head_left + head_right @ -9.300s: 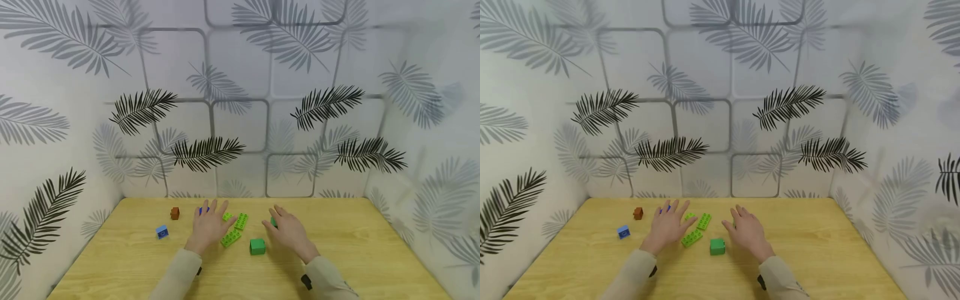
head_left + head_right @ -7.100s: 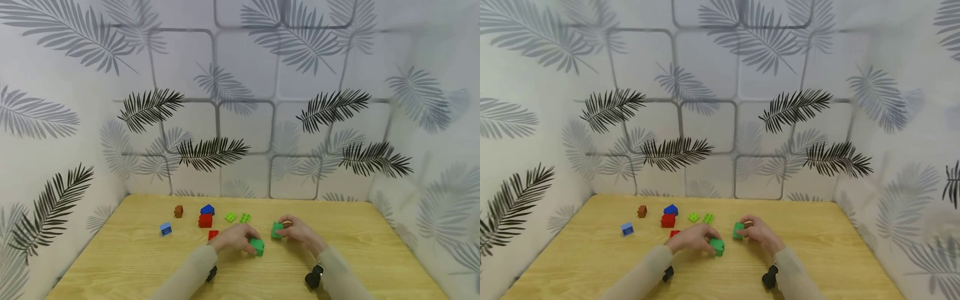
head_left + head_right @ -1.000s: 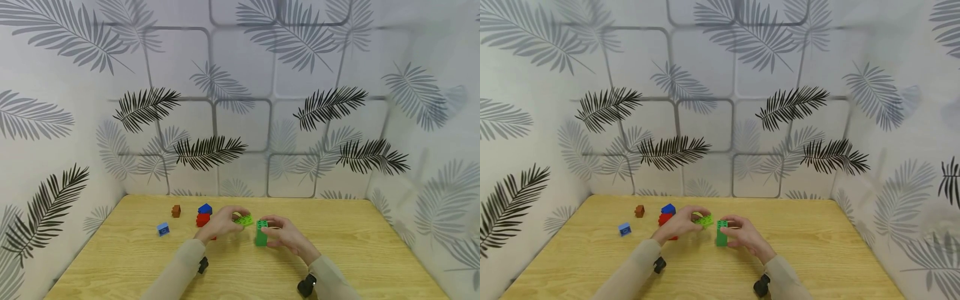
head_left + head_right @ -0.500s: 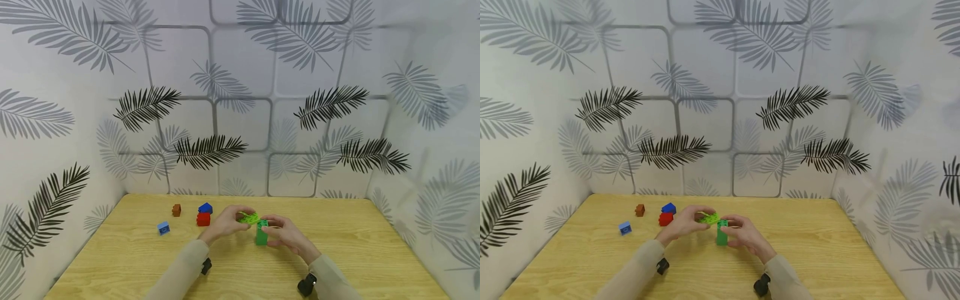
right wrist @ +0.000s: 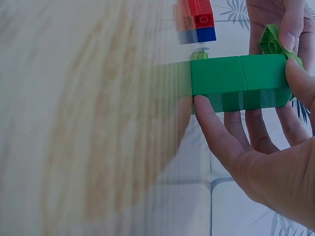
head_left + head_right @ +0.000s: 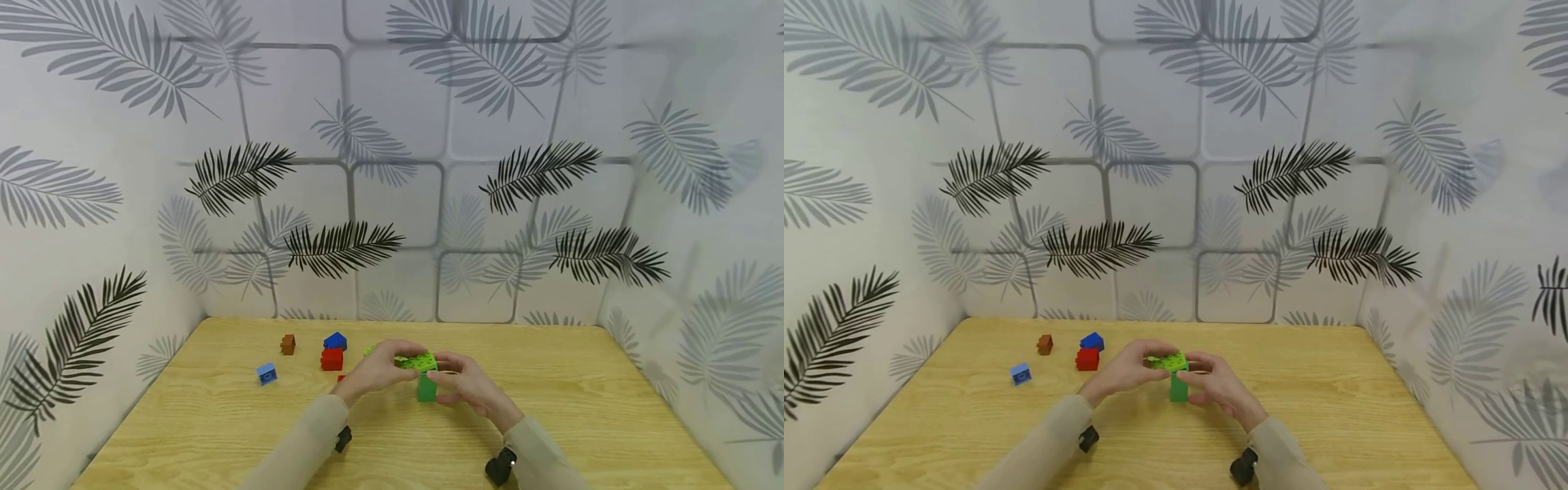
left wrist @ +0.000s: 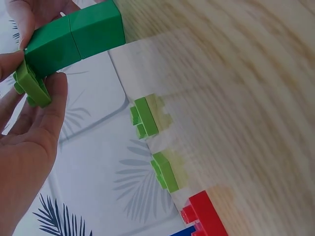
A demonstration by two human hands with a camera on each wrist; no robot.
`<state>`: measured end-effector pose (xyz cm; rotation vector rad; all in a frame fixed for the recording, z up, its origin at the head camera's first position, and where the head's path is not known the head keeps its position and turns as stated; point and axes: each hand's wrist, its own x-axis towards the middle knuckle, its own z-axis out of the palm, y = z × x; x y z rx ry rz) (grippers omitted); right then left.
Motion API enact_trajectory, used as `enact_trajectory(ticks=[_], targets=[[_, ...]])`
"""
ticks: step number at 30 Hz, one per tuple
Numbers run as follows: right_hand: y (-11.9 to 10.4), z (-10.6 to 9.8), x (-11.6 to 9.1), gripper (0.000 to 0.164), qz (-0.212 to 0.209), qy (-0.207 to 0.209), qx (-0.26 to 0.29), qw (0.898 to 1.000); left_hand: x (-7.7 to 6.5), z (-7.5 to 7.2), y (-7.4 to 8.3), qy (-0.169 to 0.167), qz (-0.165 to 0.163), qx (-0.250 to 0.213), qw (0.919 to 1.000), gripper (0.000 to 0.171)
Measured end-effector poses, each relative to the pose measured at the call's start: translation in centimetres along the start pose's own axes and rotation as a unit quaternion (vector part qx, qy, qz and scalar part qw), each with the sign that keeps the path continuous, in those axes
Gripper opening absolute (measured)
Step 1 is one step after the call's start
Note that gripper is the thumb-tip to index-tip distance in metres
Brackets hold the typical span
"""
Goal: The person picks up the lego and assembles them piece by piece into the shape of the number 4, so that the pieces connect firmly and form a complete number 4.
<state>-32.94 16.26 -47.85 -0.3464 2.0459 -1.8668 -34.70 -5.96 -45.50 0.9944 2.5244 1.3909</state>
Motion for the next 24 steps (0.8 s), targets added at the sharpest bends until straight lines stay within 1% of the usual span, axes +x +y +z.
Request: enact_trajectory(ticks=[6, 10, 14, 20, 24], targets=[[0.03, -0.06, 0.06, 0.057, -0.002, -0.002, 0.0, 1.0, 0.02, 0.05, 0.34, -0.008, -0.004, 0.009, 0.9999, 0.041], [0.09, -0.11, 0.13, 0.057, -0.002, -0.003, -0.001, 1.0, 0.0, 0.01, 0.39, -0.014, 0.005, 0.008, 0.9999, 0.04], [0.14, -0.18, 0.16, 0.059, -0.004, -0.007, 0.001, 1.0, -0.08, 0.0, 0.39, -0.015, 0.012, 0.023, 0.9995, 0.037], [0.36, -0.35, 0.26, 0.057, -0.003, -0.014, 0.004, 1.0, -0.04, 0.19, 0.35, -0.004, 0.005, 0.047, 0.9989, 0.034], [0.42, -0.42, 0.25, 0.056, -0.007, -0.02, 0.005, 1.0, 0.09, 0.37, 0.4, 0.003, 0.001, 0.049, 0.9988, 0.032]])
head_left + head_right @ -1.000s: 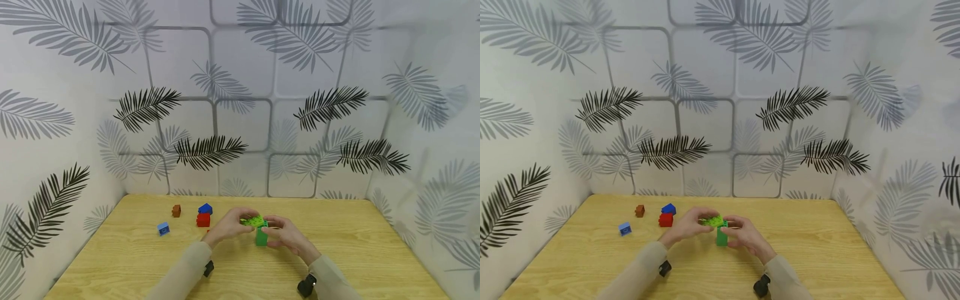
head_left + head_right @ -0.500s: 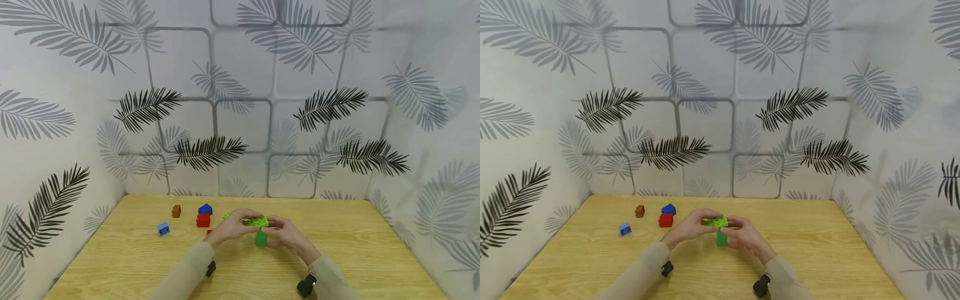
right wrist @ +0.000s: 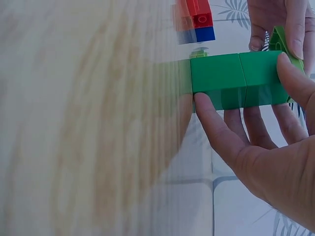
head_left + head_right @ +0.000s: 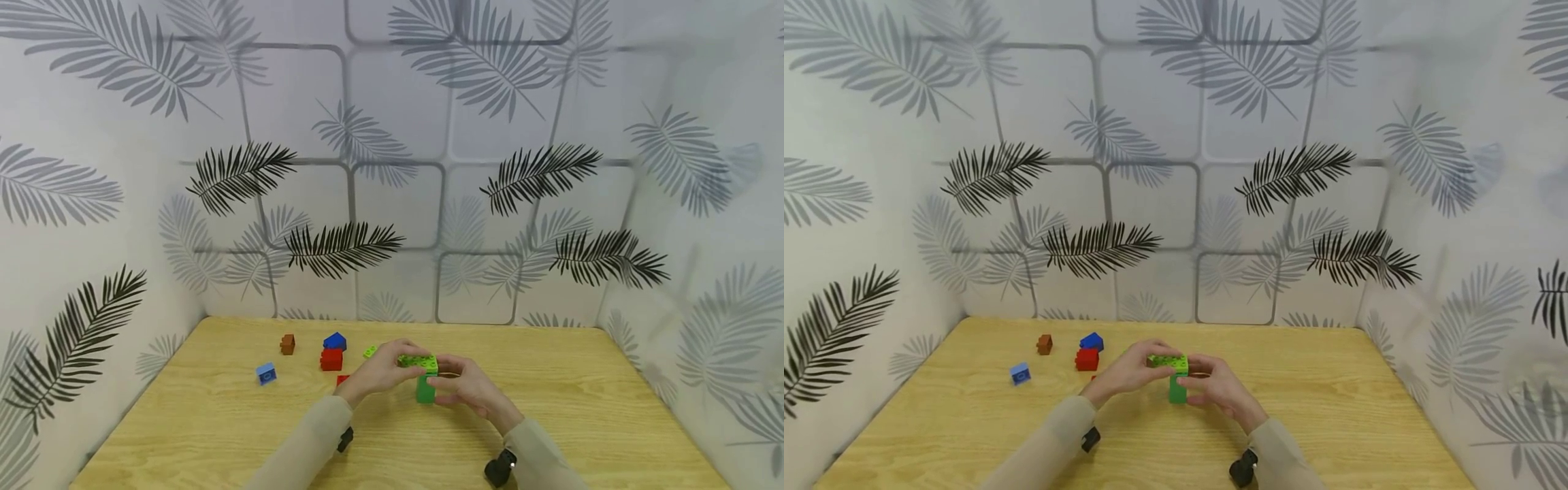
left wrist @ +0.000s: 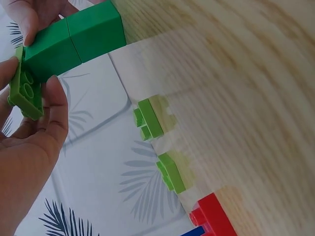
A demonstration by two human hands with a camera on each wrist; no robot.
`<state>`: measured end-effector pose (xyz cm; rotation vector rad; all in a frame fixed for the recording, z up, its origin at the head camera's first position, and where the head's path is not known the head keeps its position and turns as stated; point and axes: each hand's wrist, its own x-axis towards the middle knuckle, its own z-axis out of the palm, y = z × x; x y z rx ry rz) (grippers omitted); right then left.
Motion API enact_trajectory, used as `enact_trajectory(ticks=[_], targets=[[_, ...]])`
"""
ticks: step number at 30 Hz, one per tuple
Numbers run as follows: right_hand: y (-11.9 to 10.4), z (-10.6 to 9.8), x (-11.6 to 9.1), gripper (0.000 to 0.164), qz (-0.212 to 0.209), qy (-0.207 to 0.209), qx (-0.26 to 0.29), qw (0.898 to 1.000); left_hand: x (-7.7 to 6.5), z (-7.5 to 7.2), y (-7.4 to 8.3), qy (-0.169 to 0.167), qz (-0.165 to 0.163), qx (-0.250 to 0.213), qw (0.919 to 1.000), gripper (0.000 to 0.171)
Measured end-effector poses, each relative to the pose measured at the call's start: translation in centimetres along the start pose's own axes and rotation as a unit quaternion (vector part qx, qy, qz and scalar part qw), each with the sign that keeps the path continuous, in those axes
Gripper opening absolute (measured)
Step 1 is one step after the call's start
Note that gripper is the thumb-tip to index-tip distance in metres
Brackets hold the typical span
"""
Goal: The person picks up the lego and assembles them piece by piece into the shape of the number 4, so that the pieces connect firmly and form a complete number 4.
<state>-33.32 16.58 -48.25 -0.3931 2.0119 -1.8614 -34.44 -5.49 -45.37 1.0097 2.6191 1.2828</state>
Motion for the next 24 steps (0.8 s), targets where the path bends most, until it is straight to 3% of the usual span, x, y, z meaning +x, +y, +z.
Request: enact_trajectory(ticks=[5, 16, 24], targets=[[0.0, 0.0, -0.1, 0.056, 0.0, -0.005, 0.002, 1.0, -0.1, 0.1, 0.1, -0.004, -0.01, -0.003, 0.9999, 0.031], [-0.3, 0.0, -0.1, 0.059, -0.014, 0.003, 0.025, 1.0, 0.2, -0.3, 0.4, -0.018, -0.029, 0.039, 0.9986, 0.032], [-1.0, 0.2, -0.2, 0.056, -0.016, 0.018, 0.022, 0.999, 0.2, -0.5, 0.2, -0.023, -0.03, 0.028, 0.9989, 0.031]])
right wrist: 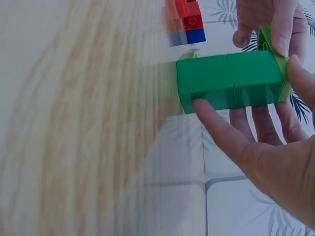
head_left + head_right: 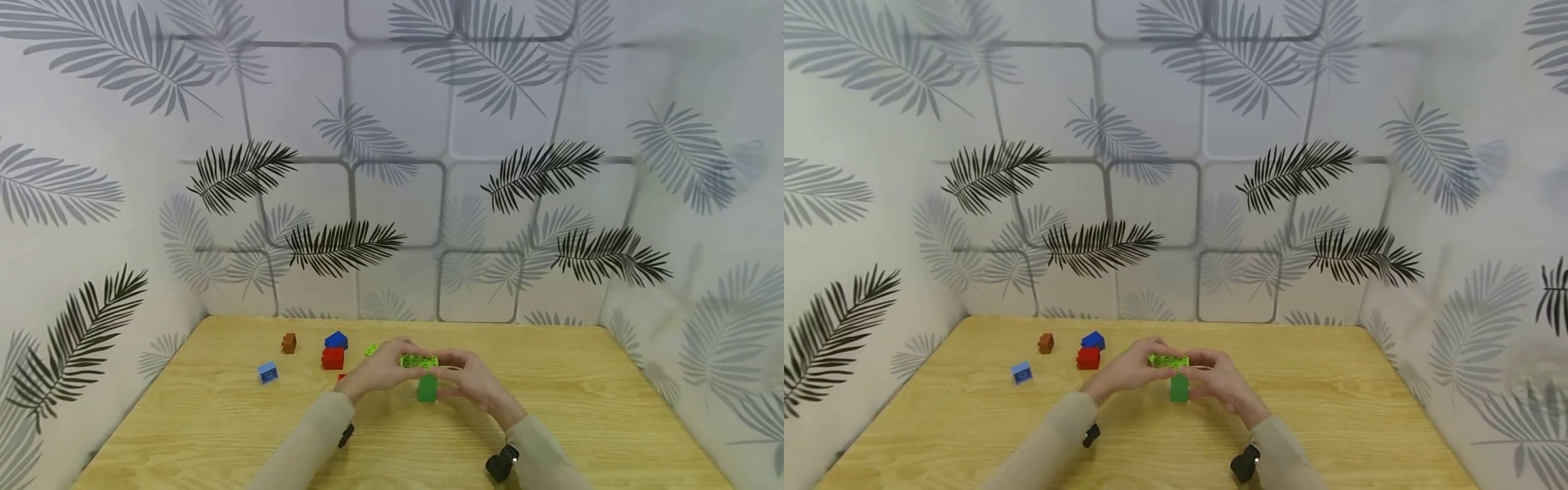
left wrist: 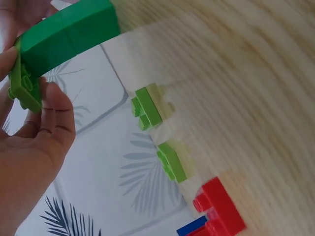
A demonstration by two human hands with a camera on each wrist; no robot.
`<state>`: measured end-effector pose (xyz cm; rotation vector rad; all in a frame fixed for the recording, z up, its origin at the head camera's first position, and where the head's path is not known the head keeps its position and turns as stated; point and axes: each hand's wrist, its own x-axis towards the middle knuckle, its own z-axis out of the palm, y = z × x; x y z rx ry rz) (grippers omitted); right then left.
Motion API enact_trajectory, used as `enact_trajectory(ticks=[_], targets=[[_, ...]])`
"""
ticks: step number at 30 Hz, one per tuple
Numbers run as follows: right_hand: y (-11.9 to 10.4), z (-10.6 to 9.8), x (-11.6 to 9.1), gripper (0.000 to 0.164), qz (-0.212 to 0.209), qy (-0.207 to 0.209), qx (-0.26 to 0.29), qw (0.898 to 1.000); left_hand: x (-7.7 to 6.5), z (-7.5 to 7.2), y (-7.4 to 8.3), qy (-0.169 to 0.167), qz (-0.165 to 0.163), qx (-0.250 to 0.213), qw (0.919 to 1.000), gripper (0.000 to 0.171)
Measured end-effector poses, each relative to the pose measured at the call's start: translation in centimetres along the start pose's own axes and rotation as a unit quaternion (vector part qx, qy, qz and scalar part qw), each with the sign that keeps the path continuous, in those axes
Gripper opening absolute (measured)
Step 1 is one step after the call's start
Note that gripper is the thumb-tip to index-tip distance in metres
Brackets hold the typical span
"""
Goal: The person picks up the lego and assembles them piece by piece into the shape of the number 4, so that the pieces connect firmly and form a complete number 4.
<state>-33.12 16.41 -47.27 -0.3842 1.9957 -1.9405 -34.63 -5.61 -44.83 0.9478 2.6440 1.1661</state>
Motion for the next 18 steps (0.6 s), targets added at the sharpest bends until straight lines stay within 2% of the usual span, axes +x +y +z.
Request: enact_trajectory(ticks=[4, 9, 16, 18], targets=[[-0.2, 0.0, 0.0, 0.055, 0.001, -0.001, -0.007, 1.0, 0.2, -0.1, -0.6, 0.001, 0.004, -0.051, 0.9987, 0.031], [-0.2, 0.0, 0.0, 0.052, 0.002, -0.004, -0.018, 1.0, 0.3, -0.3, -1.8, 0.008, 0.006, -0.12, 0.9928, 0.032], [-0.3, 0.0, 0.1, 0.052, 0.008, 0.002, -0.019, 1.0, 0.4, -1.4, -3.4, 0.033, -0.043, -0.167, 0.9844, 0.037], [-0.2, 0.0, 0.1, 0.051, 0.012, 0.004, -0.021, 1.0, 0.5, -1.5, -3.8, 0.043, -0.045, -0.177, 0.9822, 0.037]])
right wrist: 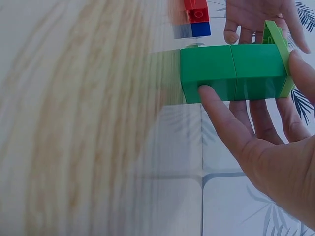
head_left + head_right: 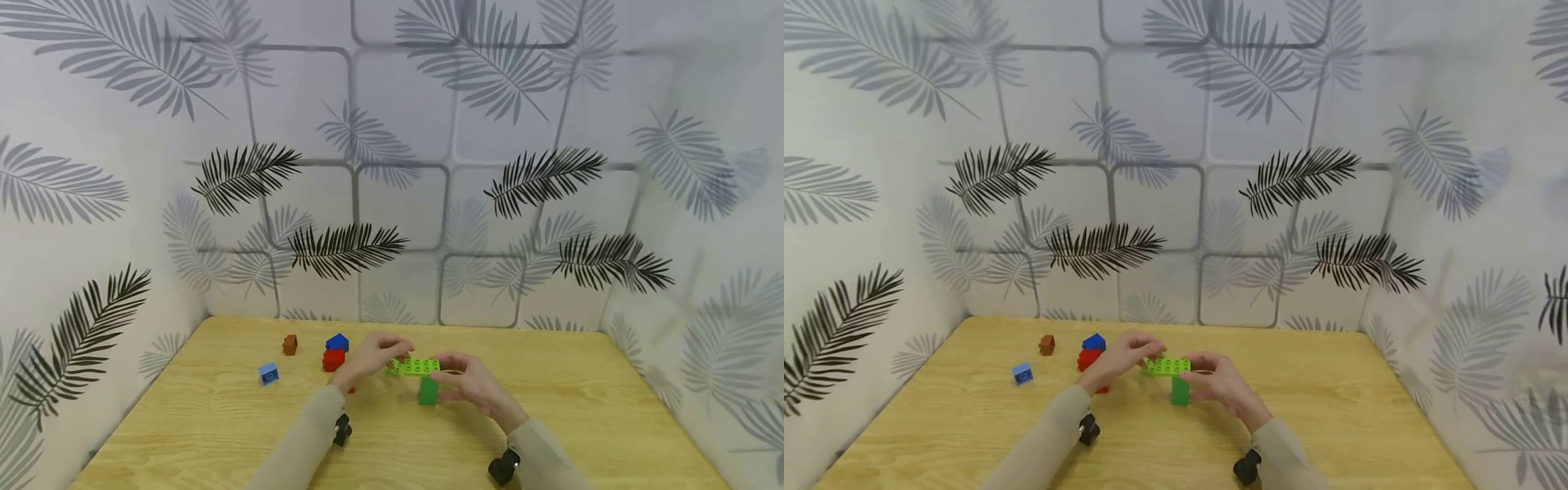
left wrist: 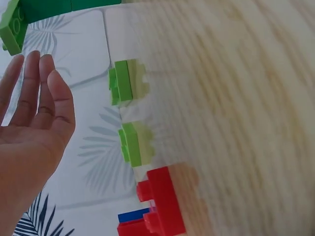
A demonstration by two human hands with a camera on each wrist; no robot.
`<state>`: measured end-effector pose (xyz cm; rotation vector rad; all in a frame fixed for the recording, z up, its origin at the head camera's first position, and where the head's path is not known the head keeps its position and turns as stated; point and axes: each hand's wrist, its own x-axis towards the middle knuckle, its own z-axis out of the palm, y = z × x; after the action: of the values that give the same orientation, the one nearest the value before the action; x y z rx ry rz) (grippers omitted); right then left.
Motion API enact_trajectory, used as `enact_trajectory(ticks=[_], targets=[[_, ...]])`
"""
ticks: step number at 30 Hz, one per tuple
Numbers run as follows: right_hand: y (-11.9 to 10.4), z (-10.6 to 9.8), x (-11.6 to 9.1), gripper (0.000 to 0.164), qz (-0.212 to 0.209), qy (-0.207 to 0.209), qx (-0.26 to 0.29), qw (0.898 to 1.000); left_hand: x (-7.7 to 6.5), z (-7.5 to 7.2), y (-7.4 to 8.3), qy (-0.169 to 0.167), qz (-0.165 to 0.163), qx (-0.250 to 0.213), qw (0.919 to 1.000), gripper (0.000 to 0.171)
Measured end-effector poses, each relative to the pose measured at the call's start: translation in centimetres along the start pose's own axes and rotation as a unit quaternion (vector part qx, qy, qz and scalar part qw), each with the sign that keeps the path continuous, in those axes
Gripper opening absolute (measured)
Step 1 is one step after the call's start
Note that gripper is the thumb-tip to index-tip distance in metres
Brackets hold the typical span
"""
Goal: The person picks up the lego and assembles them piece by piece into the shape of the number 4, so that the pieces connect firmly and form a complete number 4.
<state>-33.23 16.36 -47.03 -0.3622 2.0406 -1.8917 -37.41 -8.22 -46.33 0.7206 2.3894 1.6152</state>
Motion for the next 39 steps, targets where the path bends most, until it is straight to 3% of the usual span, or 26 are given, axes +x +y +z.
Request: enact_trajectory(ticks=[6, 14, 25, 28, 33, 39], targets=[[0.0, 0.2, 0.0, 0.05, 0.0, 0.001, 0.003, 1.0, 0.1, -0.3, -0.6, 0.021, -0.014, -0.002, 0.9997, 0.021], [0.2, 0.1, 0.0, 0.051, -0.005, -0.001, 0.004, 1.0, 0.5, -0.4, -1.5, 0.031, -0.027, 0.099, 0.9943, 0.027], [0.1, 0.1, 0.0, 0.049, 0.0, 0.001, 0.003, 1.0, 0.8, -0.5, -1.7, -0.003, -0.074, 0.139, 0.9875, 0.029], [0.1, 0.1, 0.1, 0.048, 0.003, 0.002, 0.0, 1.0, 0.9, -0.5, -1.7, -0.014, -0.076, 0.162, 0.9838, 0.027], [0.1, 0.0, 0.1, 0.048, 0.002, -0.001, -0.003, 1.0, 0.9, -0.5, -1.9, -0.02, -0.078, 0.161, 0.9837, 0.021], [0.1, -0.1, 0.2, 0.048, 0.0, -0.005, -0.002, 1.0, 0.9, -0.6, -2.2, -0.032, -0.058, 0.183, 0.9809, 0.013]])
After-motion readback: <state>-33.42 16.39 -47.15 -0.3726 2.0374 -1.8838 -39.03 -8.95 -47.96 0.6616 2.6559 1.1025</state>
